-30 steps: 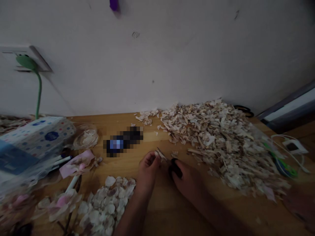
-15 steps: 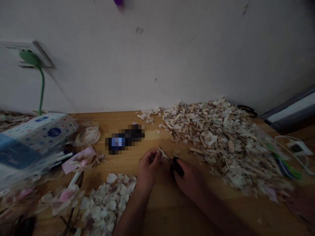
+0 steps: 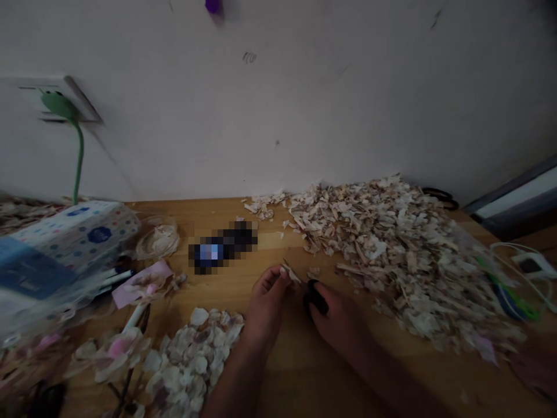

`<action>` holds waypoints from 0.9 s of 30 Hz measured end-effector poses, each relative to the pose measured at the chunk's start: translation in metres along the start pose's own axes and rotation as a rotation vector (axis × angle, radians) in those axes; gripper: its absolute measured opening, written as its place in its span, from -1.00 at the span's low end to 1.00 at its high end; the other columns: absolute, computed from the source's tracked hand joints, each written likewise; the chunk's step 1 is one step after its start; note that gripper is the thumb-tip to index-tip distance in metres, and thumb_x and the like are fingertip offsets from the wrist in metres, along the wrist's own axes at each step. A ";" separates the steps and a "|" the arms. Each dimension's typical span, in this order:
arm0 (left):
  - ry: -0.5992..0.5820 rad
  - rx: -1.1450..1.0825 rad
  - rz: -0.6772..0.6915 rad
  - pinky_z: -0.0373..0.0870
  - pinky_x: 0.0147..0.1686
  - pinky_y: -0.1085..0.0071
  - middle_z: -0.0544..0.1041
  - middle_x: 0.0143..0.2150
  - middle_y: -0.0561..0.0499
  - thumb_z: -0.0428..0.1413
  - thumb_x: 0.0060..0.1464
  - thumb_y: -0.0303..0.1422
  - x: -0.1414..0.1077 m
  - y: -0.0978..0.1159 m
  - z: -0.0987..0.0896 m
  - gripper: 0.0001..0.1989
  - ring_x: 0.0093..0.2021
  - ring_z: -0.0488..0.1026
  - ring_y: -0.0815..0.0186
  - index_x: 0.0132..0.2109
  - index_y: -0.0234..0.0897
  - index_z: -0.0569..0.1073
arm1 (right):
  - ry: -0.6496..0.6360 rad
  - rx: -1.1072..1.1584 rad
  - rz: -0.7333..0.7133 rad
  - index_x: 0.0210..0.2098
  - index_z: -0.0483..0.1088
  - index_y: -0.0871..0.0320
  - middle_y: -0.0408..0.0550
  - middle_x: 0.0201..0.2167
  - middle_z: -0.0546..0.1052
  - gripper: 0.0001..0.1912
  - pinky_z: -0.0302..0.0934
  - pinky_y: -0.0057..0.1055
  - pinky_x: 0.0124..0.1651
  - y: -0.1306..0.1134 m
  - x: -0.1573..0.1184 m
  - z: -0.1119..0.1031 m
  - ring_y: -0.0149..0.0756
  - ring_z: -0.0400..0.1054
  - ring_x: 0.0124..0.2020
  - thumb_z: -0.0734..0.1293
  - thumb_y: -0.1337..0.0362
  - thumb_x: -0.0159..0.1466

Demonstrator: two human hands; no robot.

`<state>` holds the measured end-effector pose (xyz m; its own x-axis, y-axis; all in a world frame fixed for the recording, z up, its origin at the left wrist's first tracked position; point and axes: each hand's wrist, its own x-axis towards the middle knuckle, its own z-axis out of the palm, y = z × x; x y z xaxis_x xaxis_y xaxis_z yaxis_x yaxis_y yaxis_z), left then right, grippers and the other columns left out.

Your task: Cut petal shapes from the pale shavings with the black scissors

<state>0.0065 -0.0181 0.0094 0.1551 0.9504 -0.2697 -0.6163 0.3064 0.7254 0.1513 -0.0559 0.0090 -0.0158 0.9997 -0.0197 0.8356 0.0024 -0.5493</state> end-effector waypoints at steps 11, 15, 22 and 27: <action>0.051 0.255 0.107 0.20 -0.43 0.54 0.43 -0.49 0.07 0.27 -0.10 -0.22 0.004 0.004 -0.006 -0.76 -0.48 0.30 0.45 -0.40 -0.31 0.48 | -0.027 -0.017 -0.010 -0.20 0.36 0.14 0.04 -0.27 0.55 -0.78 0.28 -0.29 -0.24 -0.003 0.000 -0.004 -0.11 0.45 -0.26 0.20 0.33 0.17; 0.032 0.342 0.100 0.18 -0.46 0.53 0.41 -0.51 0.08 0.25 -0.08 -0.18 0.004 0.009 -0.006 -0.73 -0.50 0.28 0.45 -0.41 -0.32 0.47 | -0.035 -0.026 -0.008 -0.21 0.36 0.11 -0.01 -0.30 0.56 -0.81 0.26 -0.32 -0.27 -0.003 0.000 -0.006 -0.13 0.46 -0.29 0.21 0.33 0.18; 0.003 0.172 0.020 0.19 -0.44 0.54 0.40 -0.52 0.10 0.30 -0.13 -0.25 0.003 0.010 -0.003 -0.76 -0.49 0.28 0.46 -0.38 -0.31 0.46 | -0.054 0.016 0.009 -0.18 0.37 0.14 0.04 -0.27 0.56 -0.78 0.27 -0.28 -0.23 0.000 0.002 -0.005 -0.09 0.45 -0.24 0.21 0.33 0.17; -0.002 -0.061 -0.061 0.25 -0.38 0.51 0.40 -0.49 0.08 0.29 -0.11 -0.28 -0.003 0.007 0.006 -0.78 -0.45 0.31 0.44 -0.41 -0.32 0.44 | -0.023 0.003 0.008 -0.17 0.37 0.16 0.07 -0.25 0.56 -0.76 0.28 -0.27 -0.21 0.000 0.000 -0.002 -0.08 0.45 -0.23 0.21 0.34 0.16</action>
<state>0.0066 -0.0181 0.0188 0.1956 0.9301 -0.3108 -0.6517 0.3601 0.6676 0.1523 -0.0554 0.0105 -0.0220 0.9988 -0.0437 0.8339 -0.0058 -0.5519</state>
